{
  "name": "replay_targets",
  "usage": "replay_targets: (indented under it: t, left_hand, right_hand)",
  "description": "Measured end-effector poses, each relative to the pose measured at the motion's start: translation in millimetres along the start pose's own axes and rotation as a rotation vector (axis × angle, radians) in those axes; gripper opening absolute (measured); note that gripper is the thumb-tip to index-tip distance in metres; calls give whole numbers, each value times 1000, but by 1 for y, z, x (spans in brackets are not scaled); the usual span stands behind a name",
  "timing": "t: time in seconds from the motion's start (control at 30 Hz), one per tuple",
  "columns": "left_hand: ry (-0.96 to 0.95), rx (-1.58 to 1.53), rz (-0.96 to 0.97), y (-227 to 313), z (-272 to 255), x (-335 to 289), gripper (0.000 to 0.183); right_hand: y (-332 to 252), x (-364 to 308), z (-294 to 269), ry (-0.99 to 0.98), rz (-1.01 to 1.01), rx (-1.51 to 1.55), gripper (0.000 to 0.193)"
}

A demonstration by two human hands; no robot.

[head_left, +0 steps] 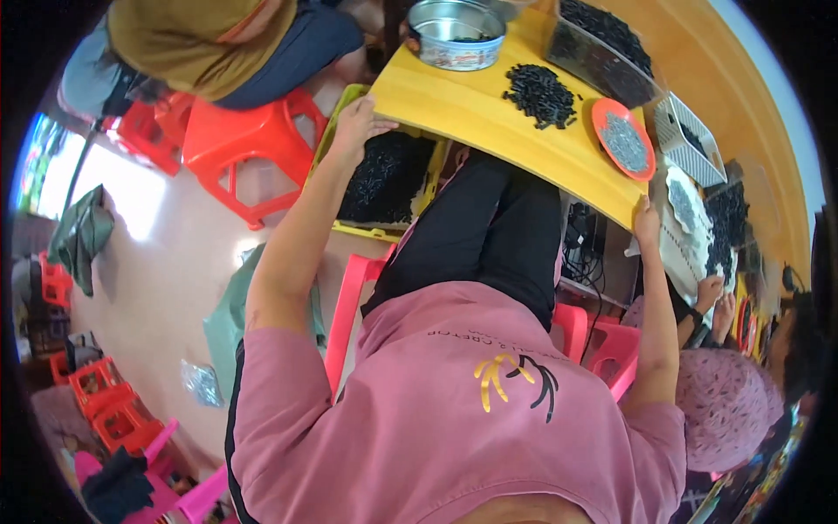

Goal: Assembling small black plastic tubes with grey inserts by hand.

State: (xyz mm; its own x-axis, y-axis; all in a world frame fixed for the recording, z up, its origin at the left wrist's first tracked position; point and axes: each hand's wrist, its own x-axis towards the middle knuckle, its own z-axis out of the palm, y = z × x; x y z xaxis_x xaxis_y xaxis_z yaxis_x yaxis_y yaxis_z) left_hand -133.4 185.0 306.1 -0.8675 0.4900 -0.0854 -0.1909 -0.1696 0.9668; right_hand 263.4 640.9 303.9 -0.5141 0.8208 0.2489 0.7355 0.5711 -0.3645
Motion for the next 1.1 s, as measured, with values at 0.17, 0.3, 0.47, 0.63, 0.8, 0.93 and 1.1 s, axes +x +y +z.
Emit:
replay_targets:
  t: [0.17, 0.3, 0.47, 0.63, 0.8, 0.93, 1.1]
  left_hand:
    - [-17, 14, -10, 6, -7, -5, 39]
    - [-32, 17, -34, 5, -10, -3, 40]
    - [-19, -2, -23, 2, -16, -3, 38]
    - [-4, -7, -15, 4, -7, -8, 38]
    - [-31, 2, -11, 7, -16, -9, 38]
    - [-29, 13, -4, 6, -16, -6, 38]
    - [-35, 4, -2, 10, -14, -8, 37]
  right_hand:
    - [-10, -8, -6, 15, 29, 61, 55]
    - [-10, -12, -7, 14, 42, 75, 54]
    - [-21, -19, -11, 20, 54, 110, 54]
    - [-18, -25, -14, 6, 103, 144, 52]
    - [-27, -27, -16, -10, 143, 142, 51]
    - [-30, -27, -18, -2, 169, 128, 50]
    - [-30, -29, -19, -13, 175, 122, 51]
